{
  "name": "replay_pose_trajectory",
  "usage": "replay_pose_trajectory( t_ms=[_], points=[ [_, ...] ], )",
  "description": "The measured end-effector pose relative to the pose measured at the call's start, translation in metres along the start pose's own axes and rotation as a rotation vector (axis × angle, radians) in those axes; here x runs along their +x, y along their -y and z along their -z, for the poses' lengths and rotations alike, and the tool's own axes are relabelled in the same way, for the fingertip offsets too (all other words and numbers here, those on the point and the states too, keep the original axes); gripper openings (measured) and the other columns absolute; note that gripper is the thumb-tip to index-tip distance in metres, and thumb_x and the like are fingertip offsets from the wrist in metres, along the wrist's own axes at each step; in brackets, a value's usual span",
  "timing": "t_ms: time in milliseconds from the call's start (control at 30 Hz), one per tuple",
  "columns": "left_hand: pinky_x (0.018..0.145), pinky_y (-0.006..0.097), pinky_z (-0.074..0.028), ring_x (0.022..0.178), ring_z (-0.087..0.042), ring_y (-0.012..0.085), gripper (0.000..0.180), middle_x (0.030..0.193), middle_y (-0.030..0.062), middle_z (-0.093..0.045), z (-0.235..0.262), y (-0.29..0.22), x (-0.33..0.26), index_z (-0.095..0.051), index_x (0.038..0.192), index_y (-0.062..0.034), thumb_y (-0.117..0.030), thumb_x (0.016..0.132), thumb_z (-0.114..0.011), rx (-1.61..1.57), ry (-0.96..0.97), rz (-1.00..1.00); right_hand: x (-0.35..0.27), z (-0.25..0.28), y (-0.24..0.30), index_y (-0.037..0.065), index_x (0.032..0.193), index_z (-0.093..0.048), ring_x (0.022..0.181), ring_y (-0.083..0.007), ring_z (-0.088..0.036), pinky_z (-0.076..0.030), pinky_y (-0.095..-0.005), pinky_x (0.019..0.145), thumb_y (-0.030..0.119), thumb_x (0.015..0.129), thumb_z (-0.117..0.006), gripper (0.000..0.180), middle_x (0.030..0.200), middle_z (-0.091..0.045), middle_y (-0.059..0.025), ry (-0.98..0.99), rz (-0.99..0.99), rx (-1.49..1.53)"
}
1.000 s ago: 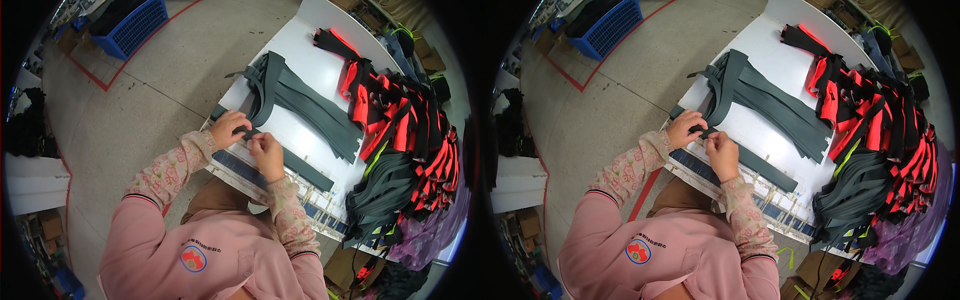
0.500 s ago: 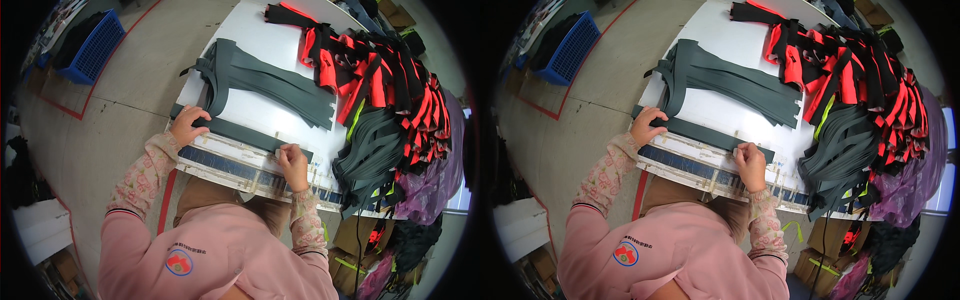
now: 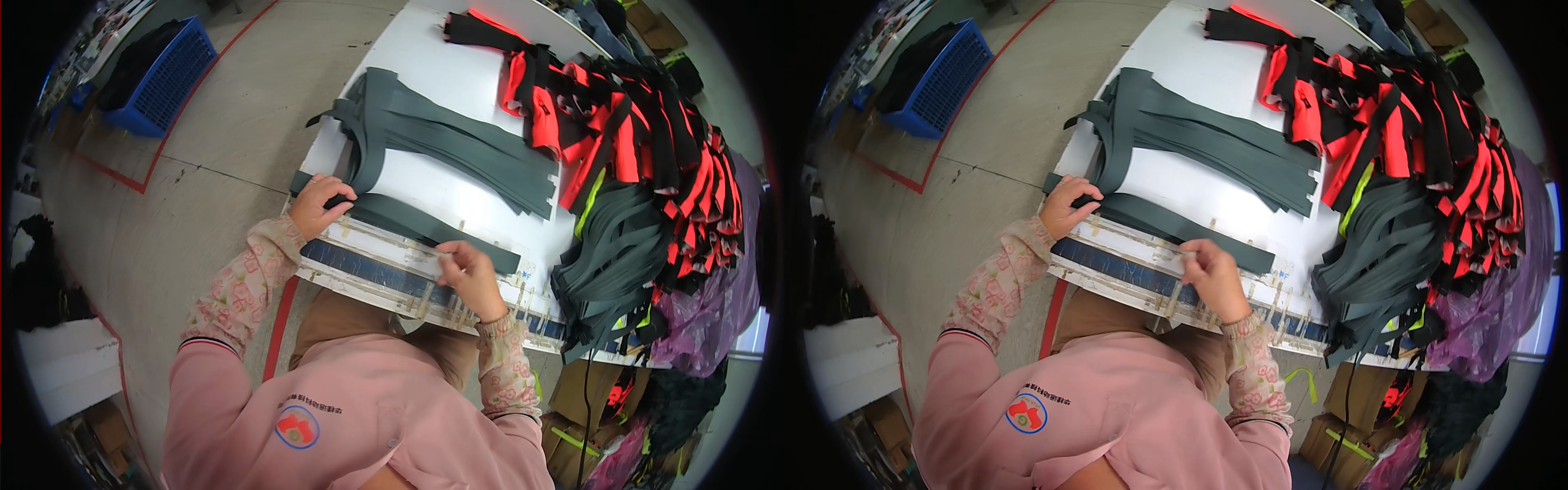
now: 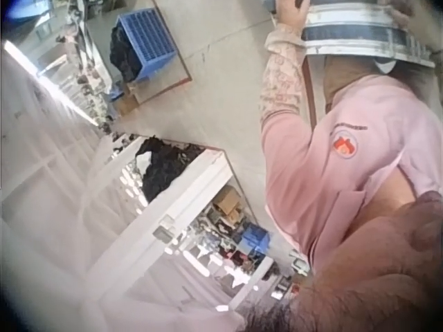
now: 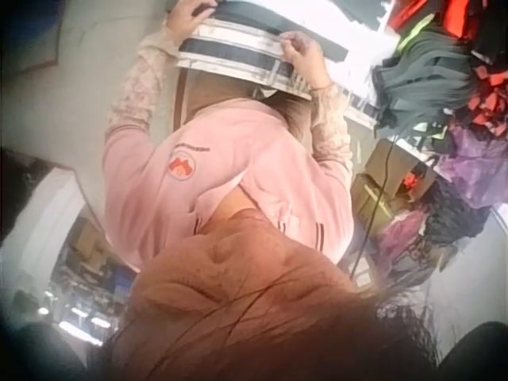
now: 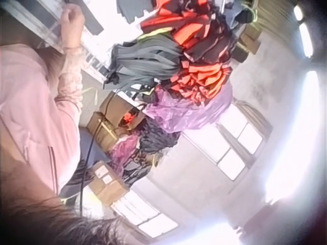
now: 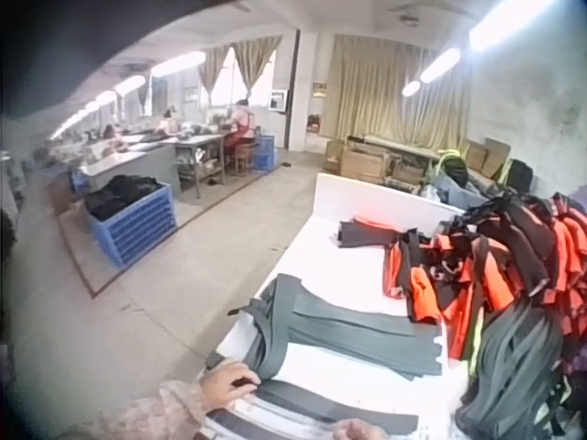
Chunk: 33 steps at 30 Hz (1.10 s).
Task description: Sorting and stacking various grey and red fabric pieces at a manufacturing workstation.
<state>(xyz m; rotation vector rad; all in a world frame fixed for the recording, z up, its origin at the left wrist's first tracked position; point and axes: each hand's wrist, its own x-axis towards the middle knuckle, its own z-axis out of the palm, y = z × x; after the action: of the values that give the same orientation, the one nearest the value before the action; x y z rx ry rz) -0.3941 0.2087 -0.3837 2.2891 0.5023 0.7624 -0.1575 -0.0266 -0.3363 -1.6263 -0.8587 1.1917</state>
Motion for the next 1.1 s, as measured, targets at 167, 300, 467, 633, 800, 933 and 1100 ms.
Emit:
replay_pose_trajectory(
  t_ms=[167,300,467,633,800,933,1100],
  points=[
    [0.080,0.038,-0.043,0.084,-0.054,0.0296,0.011,0.088,0.0075,-0.059,-0.005,-0.002,-0.003,-0.061,0.092,-0.0085,-0.001,0.084,-0.061,-0.068,-0.073,0.095,0.027,-0.018,0.028,0.002,0.147,-0.039,0.061,-0.0102,-0.062,-0.049,-0.0251,0.055,0.006,0.094,-0.057,0.055,0.072,-0.066,-0.0075,-0.417,0.242,-0.449],
    [0.079,0.038,-0.043,0.084,-0.053,0.0285,0.015,0.088,0.0057,-0.057,-0.005,0.006,-0.005,-0.062,0.089,-0.0115,0.001,0.081,-0.061,0.012,-0.015,-0.004,0.060,-0.053,0.024,0.005,0.132,-0.053,0.064,-0.0085,-0.062,-0.050,-0.0239,0.057,0.008,0.097,-0.056,0.035,0.074,-0.065,-0.0040,-0.200,0.317,-0.311],
    [0.082,0.040,-0.043,0.087,-0.052,0.0289,0.014,0.090,0.0060,-0.056,-0.006,0.000,-0.002,-0.065,0.089,-0.0118,-0.003,0.079,-0.065,0.002,-0.007,0.051,0.096,-0.105,-0.010,0.000,0.103,-0.059,0.061,-0.0077,-0.058,-0.045,-0.0238,0.054,0.006,0.095,-0.059,0.010,0.071,-0.061,-0.0028,-0.060,0.299,-0.291],
    [0.081,0.039,-0.044,0.089,-0.052,0.0297,0.021,0.092,0.0071,-0.056,-0.004,0.003,-0.005,-0.063,0.093,-0.0116,-0.006,0.074,-0.072,0.038,-0.026,0.016,0.102,-0.122,-0.009,0.000,0.097,-0.061,0.055,-0.0129,-0.061,-0.047,-0.0279,0.054,0.009,0.092,-0.062,0.011,0.065,-0.065,-0.0071,-0.145,0.386,-0.454],
    [0.081,0.040,-0.044,0.089,-0.052,0.0300,0.023,0.093,0.0069,-0.056,-0.006,0.002,-0.006,-0.063,0.092,-0.0118,-0.005,0.073,-0.072,0.060,-0.032,0.019,0.101,-0.125,-0.004,-0.001,0.098,-0.062,0.055,-0.0145,-0.062,-0.048,-0.0288,0.055,0.010,0.091,-0.062,0.012,0.066,-0.066,-0.0088,-0.183,0.437,-0.550],
    [0.081,0.040,-0.044,0.089,-0.052,0.0305,0.023,0.091,0.0073,-0.056,-0.008,0.000,-0.004,-0.062,0.092,-0.0117,-0.004,0.072,-0.072,0.060,-0.036,0.021,0.089,-0.110,-0.002,0.001,0.097,-0.064,0.059,-0.0178,-0.066,-0.049,-0.0306,0.054,0.013,0.091,-0.063,0.014,0.068,-0.067,-0.0083,-0.075,0.165,-0.143],
    [0.084,0.041,-0.043,0.089,-0.053,0.0304,0.022,0.090,0.0066,-0.057,-0.007,0.000,-0.003,-0.063,0.092,-0.0124,-0.004,0.074,-0.071,0.049,-0.023,0.011,0.048,-0.020,-0.011,-0.001,0.100,-0.061,0.060,-0.0097,-0.062,-0.047,-0.0236,0.053,0.009,0.096,-0.058,0.012,0.073,-0.065,-0.0043,-0.252,0.079,-0.036]
  ],
)
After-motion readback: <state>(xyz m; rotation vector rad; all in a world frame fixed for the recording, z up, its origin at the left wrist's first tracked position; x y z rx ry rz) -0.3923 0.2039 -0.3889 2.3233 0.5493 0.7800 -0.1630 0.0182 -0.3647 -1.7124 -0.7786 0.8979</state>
